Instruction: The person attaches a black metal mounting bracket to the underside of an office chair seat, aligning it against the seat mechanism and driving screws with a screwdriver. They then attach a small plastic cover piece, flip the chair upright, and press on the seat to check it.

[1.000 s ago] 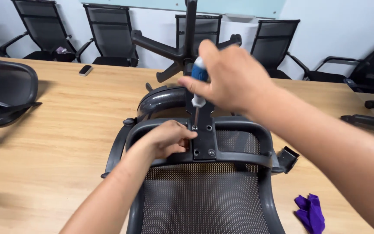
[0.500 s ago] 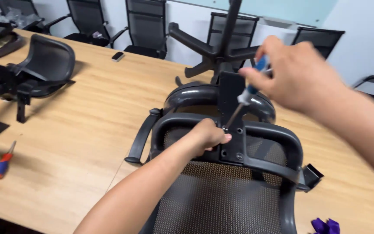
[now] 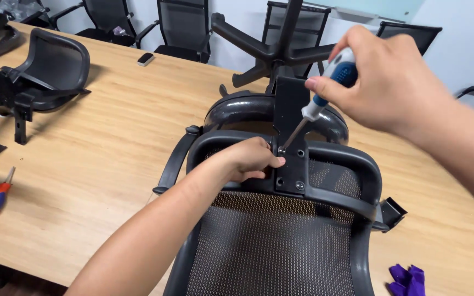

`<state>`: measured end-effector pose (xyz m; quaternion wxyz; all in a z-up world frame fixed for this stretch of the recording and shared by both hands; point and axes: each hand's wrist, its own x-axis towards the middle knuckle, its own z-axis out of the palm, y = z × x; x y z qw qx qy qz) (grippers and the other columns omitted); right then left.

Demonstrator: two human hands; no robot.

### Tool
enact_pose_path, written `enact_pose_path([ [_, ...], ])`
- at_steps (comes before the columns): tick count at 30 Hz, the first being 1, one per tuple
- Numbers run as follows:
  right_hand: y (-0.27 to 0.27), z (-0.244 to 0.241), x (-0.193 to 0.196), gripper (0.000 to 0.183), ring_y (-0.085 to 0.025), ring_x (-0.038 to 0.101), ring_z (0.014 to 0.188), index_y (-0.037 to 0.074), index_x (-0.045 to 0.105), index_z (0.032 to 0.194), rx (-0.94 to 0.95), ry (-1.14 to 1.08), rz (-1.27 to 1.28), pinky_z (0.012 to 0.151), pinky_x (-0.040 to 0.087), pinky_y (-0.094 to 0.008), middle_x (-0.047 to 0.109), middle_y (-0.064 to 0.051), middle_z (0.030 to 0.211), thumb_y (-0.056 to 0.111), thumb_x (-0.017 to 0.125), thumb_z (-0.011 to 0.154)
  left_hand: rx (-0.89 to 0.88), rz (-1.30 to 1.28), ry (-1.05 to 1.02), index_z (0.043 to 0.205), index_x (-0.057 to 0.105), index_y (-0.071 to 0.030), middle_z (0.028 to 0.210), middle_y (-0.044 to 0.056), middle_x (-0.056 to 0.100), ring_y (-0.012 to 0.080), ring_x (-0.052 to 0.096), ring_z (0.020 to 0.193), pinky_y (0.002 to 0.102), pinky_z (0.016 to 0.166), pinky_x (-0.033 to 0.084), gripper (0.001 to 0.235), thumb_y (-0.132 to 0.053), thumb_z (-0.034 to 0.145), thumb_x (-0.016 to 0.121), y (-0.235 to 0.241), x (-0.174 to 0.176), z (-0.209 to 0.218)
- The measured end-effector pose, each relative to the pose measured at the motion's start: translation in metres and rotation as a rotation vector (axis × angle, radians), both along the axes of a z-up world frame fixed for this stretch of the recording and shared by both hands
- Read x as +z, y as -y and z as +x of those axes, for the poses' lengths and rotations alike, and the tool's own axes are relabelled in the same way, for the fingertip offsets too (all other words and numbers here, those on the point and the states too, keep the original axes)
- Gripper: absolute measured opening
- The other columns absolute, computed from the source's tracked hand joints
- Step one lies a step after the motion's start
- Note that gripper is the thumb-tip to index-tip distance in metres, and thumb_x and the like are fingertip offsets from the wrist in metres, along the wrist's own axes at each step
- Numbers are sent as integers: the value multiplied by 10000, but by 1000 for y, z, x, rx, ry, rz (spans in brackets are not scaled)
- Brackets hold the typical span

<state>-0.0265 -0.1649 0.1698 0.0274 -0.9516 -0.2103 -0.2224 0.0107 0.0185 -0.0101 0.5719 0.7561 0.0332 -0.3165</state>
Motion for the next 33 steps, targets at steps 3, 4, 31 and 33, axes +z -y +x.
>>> enact_pose_path([
  [3,5,9,3,537,-300,741,786,8,509,1261,232,-215,69,642,574,-389,701,-164,913,257,798,883,-3,-24,-9,1172,688,-53,1140,79,709,165,651,1064,361,947,533,311,-236,921,704,0,-1,-1],
  [4,6,9,0,480,-275,748,853,12,497,1249,421,-227,176,682,588,-369,725,-140,937,226,748,901,3,-38,-6,1165,691,-46,1133,84,718,167,656,1064,369,958,521,302,-225,922,700,1,-1,-2],
  [31,-9,5,-12,578,-292,715,672,29,444,1249,201,-79,323,628,547,-399,677,-149,756,317,811,907,-15,-299,-60,1071,699,-9,961,69,723,170,670,869,326,798,553,186,-145,944,692,-11,-18,4],
  [33,-7,3,-7,564,-274,740,696,50,429,1294,269,-166,345,631,568,-385,690,-151,830,231,803,913,-14,-260,-45,1091,704,-13,983,73,729,172,672,880,331,798,548,211,-165,944,698,-4,-12,0],
])
